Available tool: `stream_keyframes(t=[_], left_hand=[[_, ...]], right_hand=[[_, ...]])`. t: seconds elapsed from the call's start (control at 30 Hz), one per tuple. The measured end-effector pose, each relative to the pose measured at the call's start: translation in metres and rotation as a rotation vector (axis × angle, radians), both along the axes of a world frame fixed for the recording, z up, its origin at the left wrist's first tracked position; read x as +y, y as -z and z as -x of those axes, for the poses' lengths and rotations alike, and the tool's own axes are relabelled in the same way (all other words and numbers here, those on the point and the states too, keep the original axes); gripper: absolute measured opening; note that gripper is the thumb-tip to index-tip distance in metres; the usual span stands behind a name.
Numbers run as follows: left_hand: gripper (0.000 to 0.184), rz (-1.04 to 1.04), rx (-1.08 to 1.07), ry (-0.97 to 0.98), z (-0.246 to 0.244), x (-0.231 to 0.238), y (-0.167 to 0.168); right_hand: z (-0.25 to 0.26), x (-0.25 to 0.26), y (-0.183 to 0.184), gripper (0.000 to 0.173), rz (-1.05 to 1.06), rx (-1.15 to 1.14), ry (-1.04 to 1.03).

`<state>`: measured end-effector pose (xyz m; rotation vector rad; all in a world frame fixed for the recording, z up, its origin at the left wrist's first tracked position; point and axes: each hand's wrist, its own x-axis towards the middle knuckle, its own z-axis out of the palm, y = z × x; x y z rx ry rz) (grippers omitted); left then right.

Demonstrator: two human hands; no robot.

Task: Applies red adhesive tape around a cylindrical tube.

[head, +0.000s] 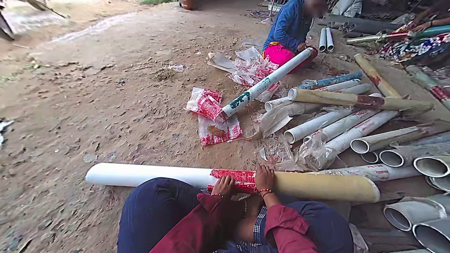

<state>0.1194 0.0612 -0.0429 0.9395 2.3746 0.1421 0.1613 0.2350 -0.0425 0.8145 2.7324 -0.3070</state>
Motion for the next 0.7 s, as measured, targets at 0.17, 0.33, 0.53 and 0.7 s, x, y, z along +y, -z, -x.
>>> stream_keyframes(t=[0.17,0.33,0.53,0.7], left_hand=[[0.042,-0.278,0.38,0.017,-0.018,-0.011,0.03],[0.047,-0.308,0.287,0.109,-0.025,-0.01,0.023],[0.067,-0.047,-0.064,-0.005,-0.005,0.035,-0.02],[0.063,0.025,-0.087,0.141,-0.018,0.083,-0.035]], right_hand=[[0.006,0.005,0.001,0.04,-0.014,0.014,0.011],[0.008,0.005,-0.004,0.039,-0.003,0.01,0.037],[0.007,0.02,-0.092,0.038,0.207,0.175,0.284],[-0.011,0.049,-0.065,0.033,-0.136,0.316,0.324]])
